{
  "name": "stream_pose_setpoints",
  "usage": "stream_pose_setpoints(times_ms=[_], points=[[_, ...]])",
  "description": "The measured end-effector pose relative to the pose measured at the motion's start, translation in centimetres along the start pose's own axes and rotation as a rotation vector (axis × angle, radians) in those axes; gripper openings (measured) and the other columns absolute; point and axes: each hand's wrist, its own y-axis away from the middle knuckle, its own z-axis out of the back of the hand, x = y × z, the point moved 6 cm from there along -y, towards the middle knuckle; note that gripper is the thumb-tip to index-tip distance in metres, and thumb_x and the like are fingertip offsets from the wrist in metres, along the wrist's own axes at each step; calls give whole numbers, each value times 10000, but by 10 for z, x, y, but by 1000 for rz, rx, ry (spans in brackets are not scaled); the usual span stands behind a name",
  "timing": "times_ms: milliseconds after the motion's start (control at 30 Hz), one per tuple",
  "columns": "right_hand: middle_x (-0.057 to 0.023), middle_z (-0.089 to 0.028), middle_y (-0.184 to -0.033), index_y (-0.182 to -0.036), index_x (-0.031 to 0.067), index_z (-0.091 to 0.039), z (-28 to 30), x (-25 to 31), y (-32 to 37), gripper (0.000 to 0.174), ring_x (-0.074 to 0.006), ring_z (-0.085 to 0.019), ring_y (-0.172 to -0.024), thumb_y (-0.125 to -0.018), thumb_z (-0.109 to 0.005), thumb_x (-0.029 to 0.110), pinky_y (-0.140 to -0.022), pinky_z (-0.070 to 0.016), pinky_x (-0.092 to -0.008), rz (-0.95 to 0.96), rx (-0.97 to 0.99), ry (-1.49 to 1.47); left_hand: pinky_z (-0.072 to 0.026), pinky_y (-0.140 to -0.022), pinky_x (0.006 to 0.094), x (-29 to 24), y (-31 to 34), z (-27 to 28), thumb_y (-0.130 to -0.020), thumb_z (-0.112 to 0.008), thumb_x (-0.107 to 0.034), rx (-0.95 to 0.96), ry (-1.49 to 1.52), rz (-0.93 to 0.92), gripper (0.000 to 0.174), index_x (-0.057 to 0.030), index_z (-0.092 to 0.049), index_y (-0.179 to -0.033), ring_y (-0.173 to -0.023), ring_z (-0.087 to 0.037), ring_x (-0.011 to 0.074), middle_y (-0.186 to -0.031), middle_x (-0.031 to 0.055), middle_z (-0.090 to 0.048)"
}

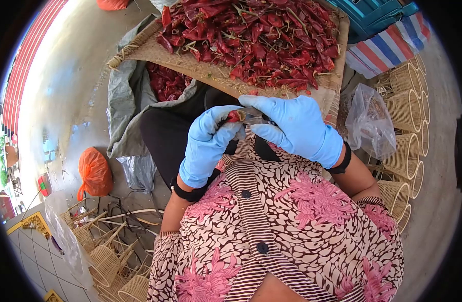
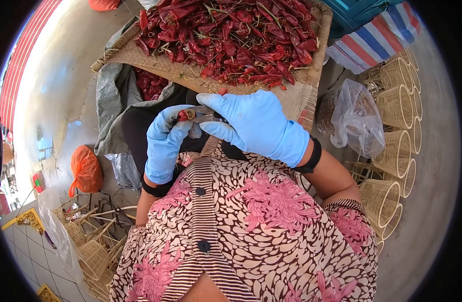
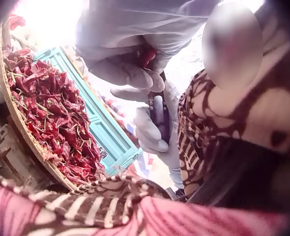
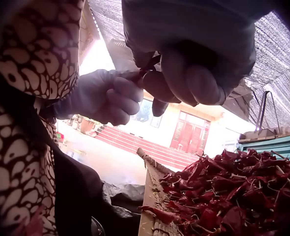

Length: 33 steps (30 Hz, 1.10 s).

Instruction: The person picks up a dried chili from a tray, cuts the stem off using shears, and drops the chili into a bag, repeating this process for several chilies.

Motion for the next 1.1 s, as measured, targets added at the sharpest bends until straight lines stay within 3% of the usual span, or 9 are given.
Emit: stream_pose_setpoints(times_ms=[133, 233, 433, 533, 633, 733, 833, 1033, 1100], points=[[-93, -709, -908, -1258, 121, -582, -1, -5, 0, 458, -257, -687, -717, -909, -574, 416, -599, -519, -321, 15, 53, -70, -476, -689, 245, 0, 1, -2, -950, -564, -80, 42, 44, -11, 192, 4, -586, -1120, -746, -577, 99, -844, 33, -613], [-71, -669, -754, -1190, 146, -620, -2, -8, 2, 418, -241, -644, -592, -895, -586, 441, -506, -467, -337, 72, -59, -105, -474, -696, 256, 3, 0, -4, -949, -571, -95, 95, 33, -44, 190, 0, -588, -1112, -751, -575, 114, -858, 36, -610], [-63, -670, -770, -1185, 144, -621, -2, -7, 6, 419, -229, -636, -590, -893, -587, 442, -508, -459, -328, 76, -135, -98, -473, -741, 247, -5, -5, -2, -981, -548, -174, 196, -316, -220, 243, 22, -581, -1121, -787, -577, 101, -902, 55, -625], [-51, -648, -743, -1190, 148, -617, 3, -3, 7, 427, -227, -624, -579, -890, -588, 451, -506, -457, -328, 28, -161, 37, -482, -735, 244, 4, -2, -5, -971, -565, -156, 91, -71, -13, 225, 14, -583, -1117, -780, -583, 101, -932, 57, -626], [-43, -613, -702, -1189, 151, -616, 3, -2, 6, 432, -223, -606, -555, -883, -596, 455, -496, -451, -331, 54, -219, 3, -490, -700, 263, -1, -3, -6, -936, -572, -45, 52, -8, -58, 158, 0, -594, -1086, -768, -603, 134, -881, 65, -618], [-44, -615, -703, -1173, 147, -618, 0, -5, 6, 423, -222, -608, -556, -878, -607, 450, -490, -448, -327, 101, -194, -82, -491, -700, 264, 1, -3, -5, -933, -579, -44, 76, -125, -141, 144, -1, -594, -1069, -767, -605, 146, -897, 70, -615], [-53, -639, -735, -1134, 139, -625, 3, -4, 4, 405, -231, -619, -573, -868, -625, 443, -494, -454, -325, 74, -115, -25, -496, -737, 253, 8, -2, -6, -959, -584, -138, 123, -7, -44, 217, 13, -579, -1115, -794, -595, 106, -950, 48, -613], [-59, -644, -737, -1082, 133, -634, -4, -10, 2, 366, -248, -621, -582, -848, -655, 414, -498, -456, -337, 143, -155, -150, -493, -736, 248, 6, -3, -2, -958, -588, -140, 84, -302, -275, 206, 13, -580, -1095, -796, -593, 104, -938, 44, -611], [-56, -650, -744, -1066, 137, -637, -3, -9, 3, 345, -246, -625, -586, -847, -658, 403, -500, -456, -340, 152, -178, -119, -491, -739, 249, 7, -3, -6, -961, -585, -145, 78, -106, -125, 209, 13, -575, -1099, -794, -591, 104, -939, 45, -617]])
